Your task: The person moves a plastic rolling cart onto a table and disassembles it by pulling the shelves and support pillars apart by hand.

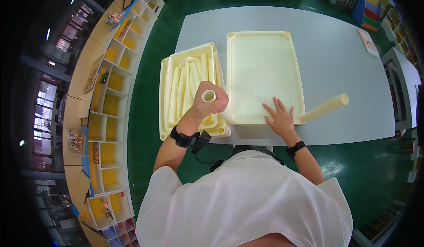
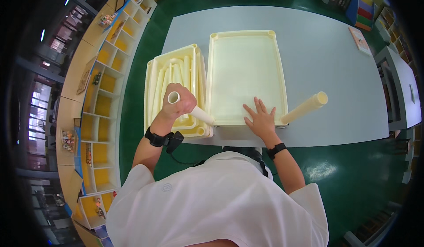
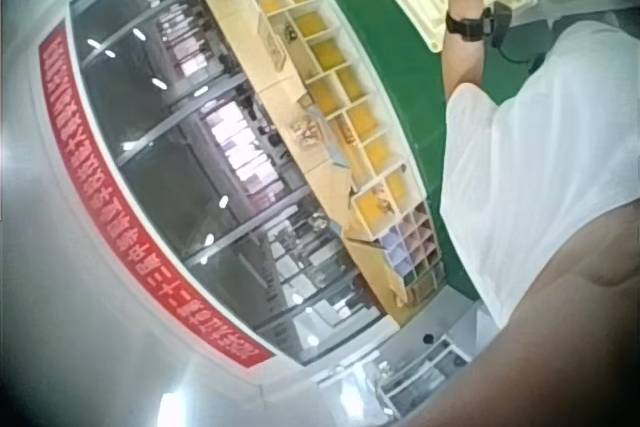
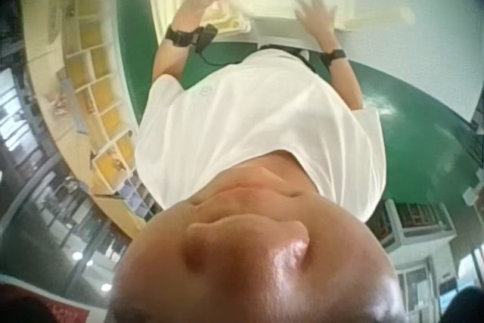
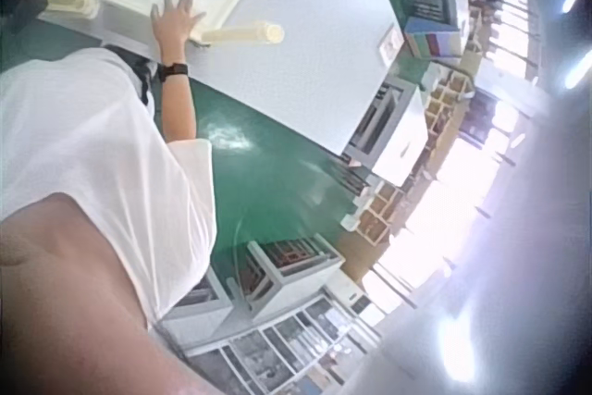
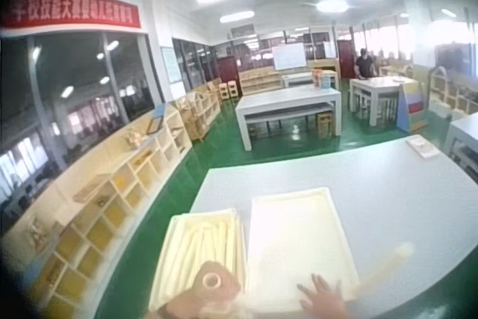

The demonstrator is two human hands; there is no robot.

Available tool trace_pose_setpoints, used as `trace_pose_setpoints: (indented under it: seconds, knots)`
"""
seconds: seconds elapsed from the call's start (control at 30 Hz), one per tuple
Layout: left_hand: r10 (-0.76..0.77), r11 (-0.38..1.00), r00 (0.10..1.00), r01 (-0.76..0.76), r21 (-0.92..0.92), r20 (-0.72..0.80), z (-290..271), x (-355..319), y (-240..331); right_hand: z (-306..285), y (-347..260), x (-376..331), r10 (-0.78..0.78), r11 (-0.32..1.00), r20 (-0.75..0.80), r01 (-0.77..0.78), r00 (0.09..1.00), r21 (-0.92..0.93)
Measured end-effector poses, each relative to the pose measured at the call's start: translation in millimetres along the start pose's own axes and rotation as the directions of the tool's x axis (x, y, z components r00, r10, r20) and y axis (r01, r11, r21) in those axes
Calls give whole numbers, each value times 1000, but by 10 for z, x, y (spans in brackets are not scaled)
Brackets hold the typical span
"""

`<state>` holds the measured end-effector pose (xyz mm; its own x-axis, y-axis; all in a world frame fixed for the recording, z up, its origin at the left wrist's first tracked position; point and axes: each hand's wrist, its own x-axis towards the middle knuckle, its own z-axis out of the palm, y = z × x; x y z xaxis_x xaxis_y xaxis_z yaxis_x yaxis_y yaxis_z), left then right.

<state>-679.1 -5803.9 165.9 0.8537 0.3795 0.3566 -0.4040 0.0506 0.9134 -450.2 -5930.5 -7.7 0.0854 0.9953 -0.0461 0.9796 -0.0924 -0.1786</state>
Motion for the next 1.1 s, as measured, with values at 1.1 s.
trace_pose_setpoints:
  seconds: [1.1]
  knots:
    - [-100,78,992,81,994,-73,-1084,-979,-494,-528,115,-30,-122,613,-214,243,969,752]
